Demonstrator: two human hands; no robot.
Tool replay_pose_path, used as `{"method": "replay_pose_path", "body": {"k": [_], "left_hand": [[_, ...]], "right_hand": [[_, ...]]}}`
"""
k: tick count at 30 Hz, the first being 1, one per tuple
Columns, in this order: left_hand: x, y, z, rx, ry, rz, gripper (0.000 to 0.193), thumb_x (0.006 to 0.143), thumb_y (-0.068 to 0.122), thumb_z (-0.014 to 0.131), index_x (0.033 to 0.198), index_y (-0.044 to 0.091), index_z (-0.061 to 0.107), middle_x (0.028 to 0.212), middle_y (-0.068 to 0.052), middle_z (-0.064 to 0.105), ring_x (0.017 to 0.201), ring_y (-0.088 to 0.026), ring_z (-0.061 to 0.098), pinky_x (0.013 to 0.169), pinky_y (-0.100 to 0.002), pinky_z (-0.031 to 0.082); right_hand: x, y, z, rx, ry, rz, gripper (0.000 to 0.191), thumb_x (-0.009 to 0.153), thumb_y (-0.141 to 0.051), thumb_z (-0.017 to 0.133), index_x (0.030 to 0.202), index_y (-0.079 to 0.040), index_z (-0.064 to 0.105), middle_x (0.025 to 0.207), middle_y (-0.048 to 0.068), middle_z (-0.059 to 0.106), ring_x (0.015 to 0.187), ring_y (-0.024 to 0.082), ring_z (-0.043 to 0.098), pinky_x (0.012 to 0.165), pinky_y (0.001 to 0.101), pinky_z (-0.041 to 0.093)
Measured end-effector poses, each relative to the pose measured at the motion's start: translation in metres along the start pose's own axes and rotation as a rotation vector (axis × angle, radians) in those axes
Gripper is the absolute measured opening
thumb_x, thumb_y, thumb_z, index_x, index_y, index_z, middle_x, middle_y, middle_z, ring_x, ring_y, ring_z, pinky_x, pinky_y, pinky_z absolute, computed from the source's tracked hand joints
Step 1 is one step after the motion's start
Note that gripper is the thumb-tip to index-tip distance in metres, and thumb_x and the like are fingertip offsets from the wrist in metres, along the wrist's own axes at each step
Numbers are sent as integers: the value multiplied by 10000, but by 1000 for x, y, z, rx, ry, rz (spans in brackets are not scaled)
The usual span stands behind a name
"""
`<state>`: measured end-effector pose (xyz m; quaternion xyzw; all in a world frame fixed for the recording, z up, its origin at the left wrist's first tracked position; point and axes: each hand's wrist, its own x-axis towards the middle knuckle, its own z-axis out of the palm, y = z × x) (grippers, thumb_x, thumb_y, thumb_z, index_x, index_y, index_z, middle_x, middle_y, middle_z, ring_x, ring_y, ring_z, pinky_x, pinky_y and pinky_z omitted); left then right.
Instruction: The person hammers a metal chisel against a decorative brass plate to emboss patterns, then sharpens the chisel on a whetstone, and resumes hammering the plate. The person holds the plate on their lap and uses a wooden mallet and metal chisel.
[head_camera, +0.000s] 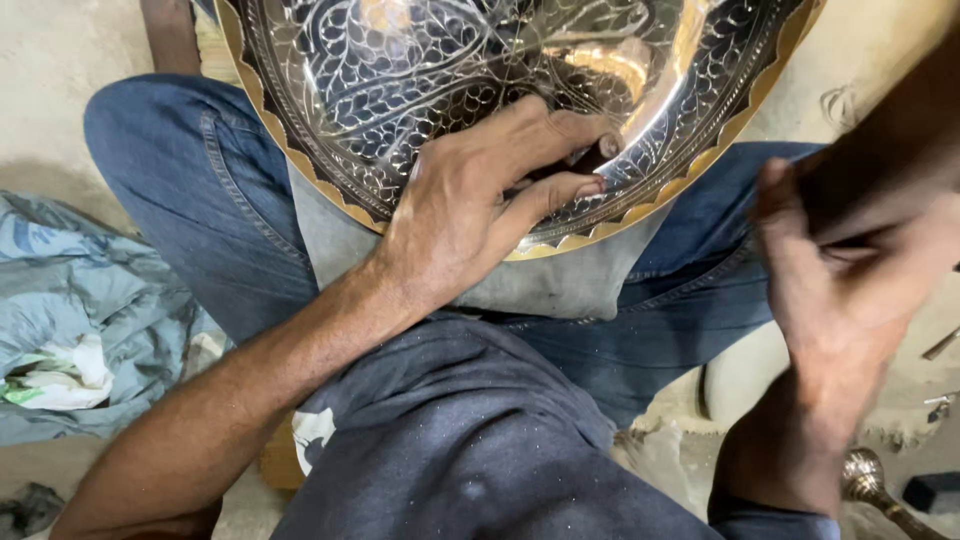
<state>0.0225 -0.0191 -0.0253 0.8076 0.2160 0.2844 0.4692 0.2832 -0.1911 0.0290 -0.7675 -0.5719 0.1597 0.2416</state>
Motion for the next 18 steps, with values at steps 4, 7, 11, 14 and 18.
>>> {"method": "replay_pose_path", "body": {"k": [4, 7, 11, 14, 18], "left_hand": [[0, 0, 2, 43, -34, -45, 353, 1033, 182, 710, 1373, 103, 653, 1011, -38, 668, 816, -136, 646, 704, -273, 579], [1, -1, 4, 23, -4, -7, 381, 1044, 205, 731, 1392, 90, 628, 1053, -28, 668, 862, -127, 654, 748, -267, 587], [-1, -3, 5, 21, 10, 29, 384, 1049, 164, 704, 1416, 94, 617, 1082, -31, 653, 928, -130, 671, 817, -262, 616], [-2, -4, 5, 0, 9, 22, 364, 1064, 170, 712, 1410, 103, 621, 1107, -32, 661, 937, -135, 672, 820, -270, 609], [-2, -3, 4, 19, 5, -1, 366, 1043, 171, 727, 1392, 103, 638, 1046, -30, 651, 890, -133, 668, 770, -277, 595]], "right_hand": [[2, -5, -1, -285, 12, -185, 175, 1091, -97, 713, 1176, 14, 609, 1081, 152, 712, 965, 240, 737, 864, 333, 613], [8, -21, -2, -468, -10, -252, 231, 971, -74, 762, 1133, 13, 622, 1047, 149, 712, 937, 257, 730, 851, 352, 605], [15, -45, 1, -319, 53, -120, 298, 899, -87, 791, 1124, -2, 615, 992, 116, 708, 854, 237, 706, 784, 345, 575], [18, -53, 4, 2, 88, 62, 264, 994, -80, 776, 1161, -4, 586, 999, 105, 694, 832, 206, 687, 758, 333, 556], [17, -41, 1, -62, 26, -114, 238, 974, -15, 734, 1158, 1, 584, 1038, 132, 676, 856, 218, 669, 829, 330, 604]]}}
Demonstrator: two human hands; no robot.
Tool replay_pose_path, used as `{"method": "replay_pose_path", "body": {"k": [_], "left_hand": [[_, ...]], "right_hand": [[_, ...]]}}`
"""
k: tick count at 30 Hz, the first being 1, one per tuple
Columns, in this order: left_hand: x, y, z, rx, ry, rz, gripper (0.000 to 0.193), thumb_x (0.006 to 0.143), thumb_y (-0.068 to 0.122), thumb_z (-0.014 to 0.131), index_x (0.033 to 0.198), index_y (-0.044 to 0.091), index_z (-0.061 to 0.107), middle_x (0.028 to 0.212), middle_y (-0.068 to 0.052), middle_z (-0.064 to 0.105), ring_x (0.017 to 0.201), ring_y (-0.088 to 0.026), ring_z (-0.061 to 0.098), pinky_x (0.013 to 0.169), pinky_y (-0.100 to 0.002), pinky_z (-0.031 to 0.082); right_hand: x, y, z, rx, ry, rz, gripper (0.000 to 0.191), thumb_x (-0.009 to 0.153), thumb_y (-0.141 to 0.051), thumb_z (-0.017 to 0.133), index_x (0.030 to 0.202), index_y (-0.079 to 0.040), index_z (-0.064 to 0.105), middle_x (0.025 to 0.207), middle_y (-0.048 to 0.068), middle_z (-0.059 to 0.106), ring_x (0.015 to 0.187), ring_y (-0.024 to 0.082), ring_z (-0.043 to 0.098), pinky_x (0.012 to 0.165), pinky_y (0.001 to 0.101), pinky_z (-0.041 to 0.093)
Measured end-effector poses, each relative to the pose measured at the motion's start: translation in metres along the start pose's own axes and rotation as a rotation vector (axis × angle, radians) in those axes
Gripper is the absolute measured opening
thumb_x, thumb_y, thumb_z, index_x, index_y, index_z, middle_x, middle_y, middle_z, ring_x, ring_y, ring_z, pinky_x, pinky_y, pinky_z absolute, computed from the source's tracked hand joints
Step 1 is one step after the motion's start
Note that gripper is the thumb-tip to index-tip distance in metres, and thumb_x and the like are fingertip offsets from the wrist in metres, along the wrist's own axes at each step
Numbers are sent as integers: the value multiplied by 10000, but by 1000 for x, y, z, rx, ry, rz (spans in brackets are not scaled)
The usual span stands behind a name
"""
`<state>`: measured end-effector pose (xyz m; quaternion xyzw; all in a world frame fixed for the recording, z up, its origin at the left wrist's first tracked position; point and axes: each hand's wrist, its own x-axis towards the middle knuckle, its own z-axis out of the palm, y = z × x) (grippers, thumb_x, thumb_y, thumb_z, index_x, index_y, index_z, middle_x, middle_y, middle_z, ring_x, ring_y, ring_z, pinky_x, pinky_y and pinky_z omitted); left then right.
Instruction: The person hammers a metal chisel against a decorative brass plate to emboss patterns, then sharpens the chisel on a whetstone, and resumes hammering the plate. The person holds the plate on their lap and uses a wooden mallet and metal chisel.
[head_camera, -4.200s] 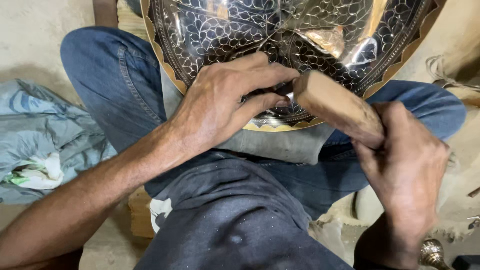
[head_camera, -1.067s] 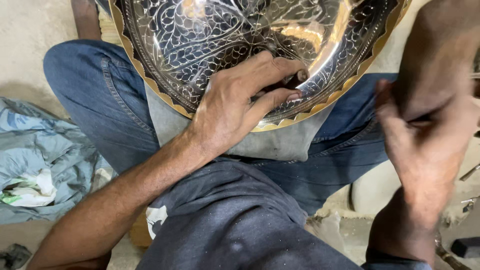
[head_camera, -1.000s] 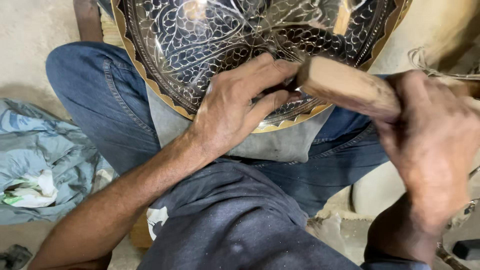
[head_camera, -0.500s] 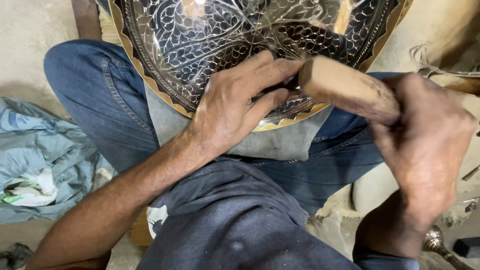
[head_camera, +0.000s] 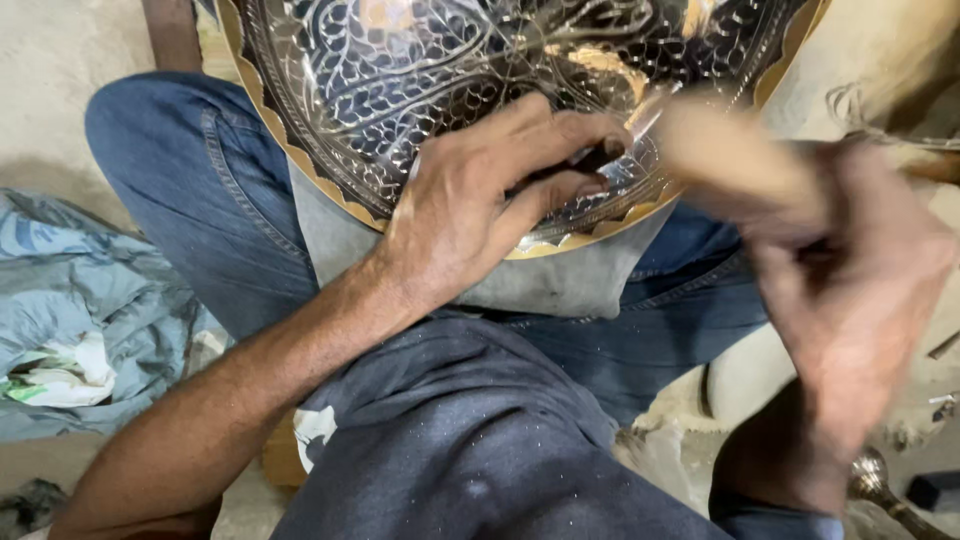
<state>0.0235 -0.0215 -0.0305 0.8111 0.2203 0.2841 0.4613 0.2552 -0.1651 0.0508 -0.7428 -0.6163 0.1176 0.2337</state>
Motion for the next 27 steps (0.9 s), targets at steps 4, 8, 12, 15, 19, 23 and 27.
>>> {"method": "replay_pose_path", "body": {"k": [4, 8, 12, 15, 19, 23, 27], "left_hand": [[1, 2, -2, -1, -4, 18, 373, 1072, 162, 723, 1417, 91, 601, 1074, -42, 625, 924, -131, 664, 787, -270, 597], [-2, 4, -4, 6, 12, 28, 385, 1067, 177, 734, 1424, 116, 605, 1057, -38, 626, 882, -136, 648, 804, -296, 578], [-2, 6, -4, 21, -15, 10, 366, 1043, 167, 732, 1392, 122, 634, 984, -38, 608, 844, -142, 630, 754, -287, 563], [1, 8, -4, 4, -21, -18, 385, 1037, 174, 745, 1405, 119, 645, 991, -29, 620, 827, -134, 636, 730, -273, 561], [5, 9, -10, -52, -40, -18, 361, 1008, 171, 752, 1355, 122, 665, 1032, -23, 665, 854, -130, 669, 746, -240, 611], [3, 3, -14, -39, -49, 63, 345, 1027, 168, 765, 1350, 104, 660, 1115, -35, 710, 956, -143, 717, 830, -271, 621], [-2, -5, -11, -27, -35, 86, 342, 1032, 156, 757, 1349, 92, 647, 1166, -55, 713, 1023, -170, 734, 897, -284, 642]], "right_hand": [[-13, 15, -2, -599, -154, -51, 302, 841, -7, 812, 1075, 24, 622, 900, 164, 668, 801, 271, 688, 784, 391, 605], [-17, 17, 1, -88, -50, -55, 204, 1017, 80, 634, 1203, 33, 565, 1099, 146, 673, 1012, 227, 714, 927, 300, 599], [-11, 7, -3, -241, -53, -53, 291, 905, 108, 728, 1163, 61, 601, 1002, 203, 691, 917, 292, 727, 826, 357, 603], [-8, -1, -5, -177, -73, -41, 261, 948, 112, 704, 1183, 54, 607, 983, 180, 703, 904, 281, 735, 833, 355, 603], [-12, -2, -7, -410, -63, -93, 303, 847, 56, 777, 1095, 33, 604, 927, 185, 702, 871, 305, 714, 821, 408, 594], [-15, -1, -4, 13, -17, 109, 178, 1025, 5, 692, 1108, 36, 538, 1032, 146, 697, 898, 192, 709, 792, 313, 593], [-12, -8, 2, -84, -33, 42, 215, 975, 10, 762, 1118, 55, 607, 979, 174, 697, 866, 221, 708, 733, 349, 578]]}}
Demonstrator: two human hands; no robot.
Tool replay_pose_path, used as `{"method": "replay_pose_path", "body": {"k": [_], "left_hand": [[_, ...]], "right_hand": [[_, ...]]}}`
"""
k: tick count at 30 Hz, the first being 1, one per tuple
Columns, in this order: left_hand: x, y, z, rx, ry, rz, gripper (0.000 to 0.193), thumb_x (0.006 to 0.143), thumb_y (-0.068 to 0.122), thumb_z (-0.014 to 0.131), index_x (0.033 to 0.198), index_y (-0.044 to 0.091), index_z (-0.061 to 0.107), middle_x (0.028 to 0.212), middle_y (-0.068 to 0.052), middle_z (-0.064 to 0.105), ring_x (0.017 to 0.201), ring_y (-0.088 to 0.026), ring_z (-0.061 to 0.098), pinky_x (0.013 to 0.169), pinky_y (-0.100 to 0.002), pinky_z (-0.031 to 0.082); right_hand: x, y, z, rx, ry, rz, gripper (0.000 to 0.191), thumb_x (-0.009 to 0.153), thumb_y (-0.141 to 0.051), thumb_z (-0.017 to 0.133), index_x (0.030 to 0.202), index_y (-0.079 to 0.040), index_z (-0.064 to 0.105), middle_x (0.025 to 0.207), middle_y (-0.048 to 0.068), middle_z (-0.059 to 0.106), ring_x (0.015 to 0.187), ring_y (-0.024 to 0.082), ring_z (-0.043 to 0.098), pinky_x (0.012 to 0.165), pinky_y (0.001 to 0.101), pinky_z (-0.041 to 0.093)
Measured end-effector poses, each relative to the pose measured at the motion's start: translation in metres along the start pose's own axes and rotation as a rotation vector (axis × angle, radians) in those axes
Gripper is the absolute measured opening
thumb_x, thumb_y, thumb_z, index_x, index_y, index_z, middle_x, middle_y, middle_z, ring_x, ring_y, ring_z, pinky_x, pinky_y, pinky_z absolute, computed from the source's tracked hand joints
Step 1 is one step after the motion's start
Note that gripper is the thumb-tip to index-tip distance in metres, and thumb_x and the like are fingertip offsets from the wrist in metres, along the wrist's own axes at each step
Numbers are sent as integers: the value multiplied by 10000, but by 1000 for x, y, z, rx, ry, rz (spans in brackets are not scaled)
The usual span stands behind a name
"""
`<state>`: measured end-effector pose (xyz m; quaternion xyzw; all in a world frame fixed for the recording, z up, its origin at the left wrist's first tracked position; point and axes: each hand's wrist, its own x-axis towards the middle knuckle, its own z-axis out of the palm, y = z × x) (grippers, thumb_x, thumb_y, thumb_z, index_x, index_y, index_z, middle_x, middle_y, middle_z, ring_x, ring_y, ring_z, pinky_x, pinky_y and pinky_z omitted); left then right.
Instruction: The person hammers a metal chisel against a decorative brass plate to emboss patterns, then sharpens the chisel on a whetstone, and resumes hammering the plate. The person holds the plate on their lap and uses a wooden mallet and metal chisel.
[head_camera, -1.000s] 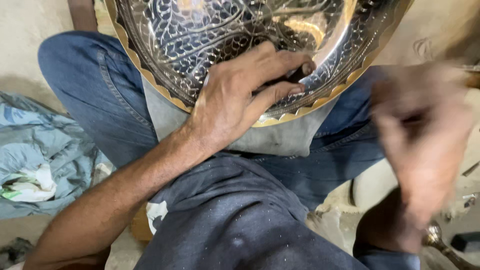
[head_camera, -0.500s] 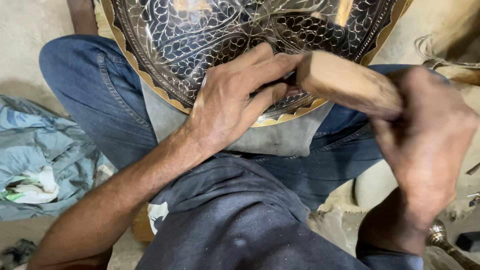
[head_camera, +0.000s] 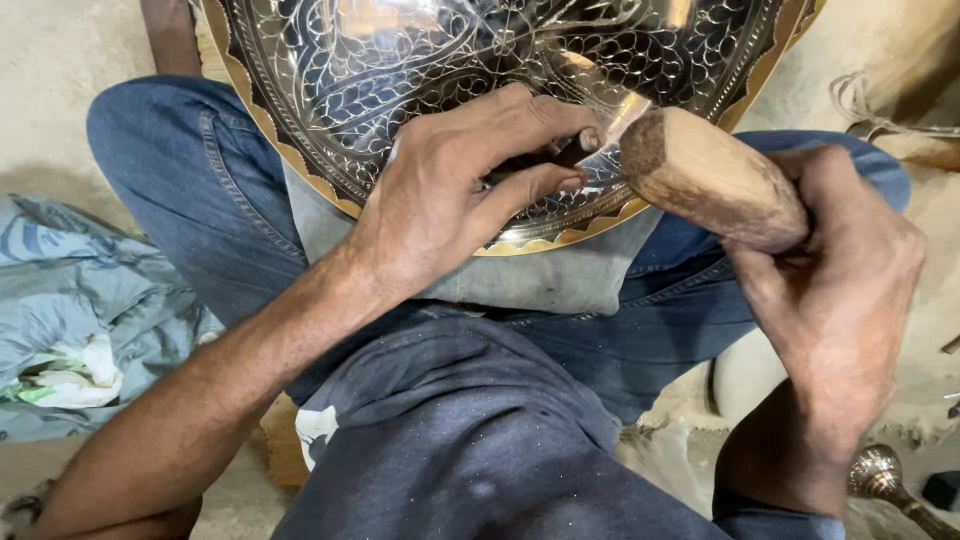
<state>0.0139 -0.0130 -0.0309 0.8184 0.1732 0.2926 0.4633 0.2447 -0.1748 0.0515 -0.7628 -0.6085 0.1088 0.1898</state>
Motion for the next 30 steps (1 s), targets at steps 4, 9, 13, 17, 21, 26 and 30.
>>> {"method": "replay_pose_path", "body": {"k": [4, 9, 13, 17, 21, 26, 30], "left_hand": [[-3, -3, 2, -34, -8, -2, 315, 1061, 148, 732, 1357, 92, 638, 1190, -51, 713, 1076, -167, 748, 944, -293, 603], [0, 1, -1, 4, -29, -25, 338, 1042, 160, 735, 1346, 50, 638, 1126, -77, 709, 992, -175, 730, 868, -288, 635], [3, 4, -2, -2, -4, 1, 337, 1048, 179, 743, 1339, 46, 638, 1151, -82, 704, 996, -176, 728, 864, -286, 635], [3, 3, -3, 16, 14, 22, 329, 1059, 169, 721, 1347, 39, 632, 1194, -86, 701, 1065, -201, 735, 926, -309, 634], [2, 3, -2, 16, -6, -23, 345, 1062, 178, 729, 1366, 41, 636, 1182, -91, 700, 1030, -196, 728, 899, -306, 631], [3, 4, -1, 9, 0, -19, 316, 1066, 190, 727, 1334, 51, 636, 1179, -75, 699, 1007, -168, 729, 906, -298, 633], [4, 6, -3, 12, -17, -53, 352, 1048, 172, 730, 1362, 40, 640, 1124, -84, 697, 952, -173, 712, 823, -296, 623]], "right_hand": [[-1, 1, -1, -182, -7, -61, 375, 864, 53, 815, 1211, 67, 674, 966, 185, 706, 851, 261, 700, 764, 380, 572], [-11, 25, 5, -25, 98, -30, 212, 977, 36, 763, 1159, 52, 656, 975, 165, 698, 847, 233, 699, 806, 356, 576], [-11, 28, 9, 279, 205, 124, 116, 1059, 11, 657, 1172, 26, 638, 1038, 138, 681, 871, 205, 682, 839, 320, 577], [9, 9, -11, -185, 34, -75, 172, 974, -14, 769, 1094, 38, 658, 934, 158, 678, 776, 228, 667, 747, 329, 562], [24, -16, -8, -89, 32, 36, 175, 961, -65, 799, 1048, 10, 668, 880, 126, 685, 740, 209, 678, 686, 335, 574], [18, -9, 4, 261, 170, 268, 127, 947, -91, 746, 1021, -19, 670, 868, 77, 702, 744, 177, 704, 680, 365, 603], [8, 11, 2, 13, 133, -1, 193, 974, 33, 715, 1152, 50, 641, 1019, 132, 703, 898, 195, 714, 817, 339, 599]]}}
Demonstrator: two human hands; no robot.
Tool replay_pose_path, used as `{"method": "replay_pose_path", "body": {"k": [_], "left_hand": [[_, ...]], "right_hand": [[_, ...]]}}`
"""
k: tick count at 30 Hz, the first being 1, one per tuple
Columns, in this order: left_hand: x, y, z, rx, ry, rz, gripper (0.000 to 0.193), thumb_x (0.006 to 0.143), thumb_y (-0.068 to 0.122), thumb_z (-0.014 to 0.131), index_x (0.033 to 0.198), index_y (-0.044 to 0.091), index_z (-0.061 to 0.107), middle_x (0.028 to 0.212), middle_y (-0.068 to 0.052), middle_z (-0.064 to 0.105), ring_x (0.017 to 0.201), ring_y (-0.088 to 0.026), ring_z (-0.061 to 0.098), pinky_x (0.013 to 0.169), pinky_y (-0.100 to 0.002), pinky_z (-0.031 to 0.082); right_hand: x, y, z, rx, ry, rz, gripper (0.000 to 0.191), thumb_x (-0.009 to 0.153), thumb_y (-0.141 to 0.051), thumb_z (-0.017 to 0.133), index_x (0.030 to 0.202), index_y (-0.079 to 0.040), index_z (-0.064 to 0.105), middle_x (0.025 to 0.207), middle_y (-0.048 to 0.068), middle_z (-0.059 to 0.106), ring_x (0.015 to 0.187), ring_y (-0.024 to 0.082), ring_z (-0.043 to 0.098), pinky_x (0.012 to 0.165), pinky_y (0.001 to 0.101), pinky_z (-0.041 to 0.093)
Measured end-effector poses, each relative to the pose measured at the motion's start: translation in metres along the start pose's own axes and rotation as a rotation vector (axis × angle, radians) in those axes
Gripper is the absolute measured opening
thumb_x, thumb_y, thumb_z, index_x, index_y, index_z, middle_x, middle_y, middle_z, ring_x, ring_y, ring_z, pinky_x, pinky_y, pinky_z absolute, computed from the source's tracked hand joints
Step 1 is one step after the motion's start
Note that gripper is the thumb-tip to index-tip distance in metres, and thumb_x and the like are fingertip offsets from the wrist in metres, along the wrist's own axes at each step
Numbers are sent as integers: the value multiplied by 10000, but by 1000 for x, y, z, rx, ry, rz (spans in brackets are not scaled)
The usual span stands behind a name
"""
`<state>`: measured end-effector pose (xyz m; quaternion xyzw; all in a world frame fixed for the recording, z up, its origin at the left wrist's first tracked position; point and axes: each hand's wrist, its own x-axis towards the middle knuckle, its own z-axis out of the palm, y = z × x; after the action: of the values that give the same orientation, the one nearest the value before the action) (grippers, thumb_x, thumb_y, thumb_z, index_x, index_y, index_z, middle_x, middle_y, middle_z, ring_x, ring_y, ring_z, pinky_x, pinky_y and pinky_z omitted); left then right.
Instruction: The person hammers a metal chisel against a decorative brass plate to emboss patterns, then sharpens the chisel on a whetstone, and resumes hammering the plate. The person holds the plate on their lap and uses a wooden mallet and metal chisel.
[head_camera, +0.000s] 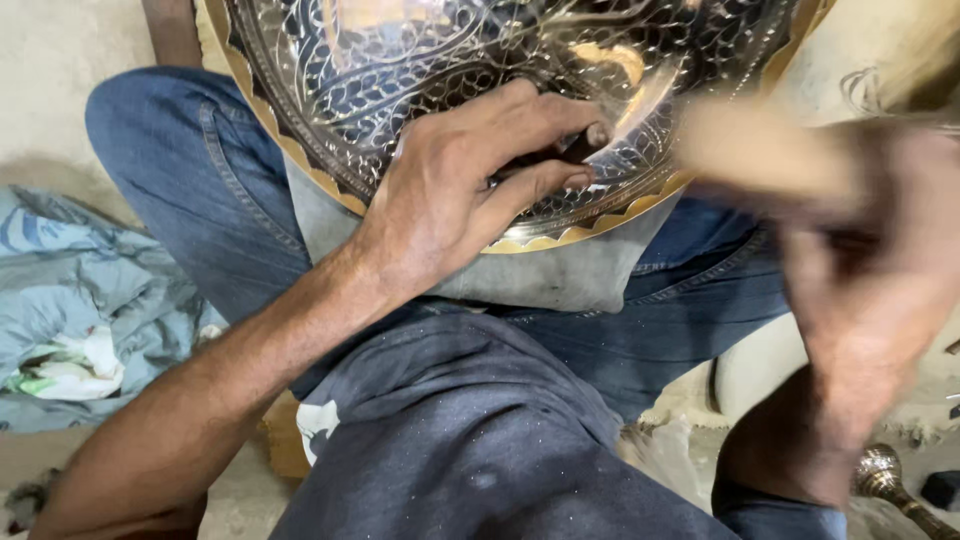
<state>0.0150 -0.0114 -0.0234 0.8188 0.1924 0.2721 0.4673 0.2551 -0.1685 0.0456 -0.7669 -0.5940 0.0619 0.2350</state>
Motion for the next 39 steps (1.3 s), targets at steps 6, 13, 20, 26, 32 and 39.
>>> {"method": "replay_pose_path", "body": {"k": [6, 13, 20, 26, 32, 39], "left_hand": [[1, 2, -4, 4, 23, 50, 324, 1055, 156, 727, 1340, 35, 632, 1129, -98, 685, 996, -203, 713, 854, -322, 602], [0, 0, -2, 27, 18, 36, 340, 1059, 173, 738, 1362, 54, 641, 1159, -83, 695, 1006, -202, 717, 872, -333, 605], [1, -1, -1, 20, 18, 41, 326, 1074, 194, 722, 1350, 49, 626, 1165, -67, 677, 973, -174, 706, 863, -306, 618], [2, 0, -3, 50, -17, -39, 348, 1026, 170, 745, 1346, 63, 661, 1056, -77, 674, 887, -185, 683, 766, -312, 585], [-1, 3, -4, -38, 43, -11, 323, 1028, 113, 732, 1340, 78, 653, 1188, -60, 703, 1049, -172, 727, 930, -286, 636], [-5, 6, -1, -4, 79, -57, 328, 1024, 96, 756, 1336, 76, 657, 1167, -52, 700, 1001, -153, 720, 879, -277, 635]], "right_hand": [[-3, 5, -3, -251, -76, -182, 330, 831, 87, 729, 1153, 75, 659, 982, 203, 691, 948, 292, 700, 872, 386, 597], [-2, 1, -3, 35, -62, -34, 136, 980, 88, 719, 1070, 18, 645, 1014, 175, 696, 908, 253, 676, 843, 345, 548], [2, -9, 0, 148, 11, 177, 203, 984, -115, 780, 1066, -9, 627, 870, 128, 679, 709, 224, 668, 675, 364, 525], [0, -5, 3, -454, -161, -175, 302, 886, -33, 861, 1053, -9, 610, 846, 135, 643, 722, 247, 649, 718, 389, 555], [-20, 9, 7, -217, -34, -169, 237, 949, -16, 715, 1128, 11, 561, 977, 134, 652, 855, 225, 679, 759, 344, 585], [-10, 16, 9, -30, -85, -67, 175, 1077, -82, 699, 1112, 45, 585, 970, 137, 664, 835, 203, 685, 701, 325, 566]]}}
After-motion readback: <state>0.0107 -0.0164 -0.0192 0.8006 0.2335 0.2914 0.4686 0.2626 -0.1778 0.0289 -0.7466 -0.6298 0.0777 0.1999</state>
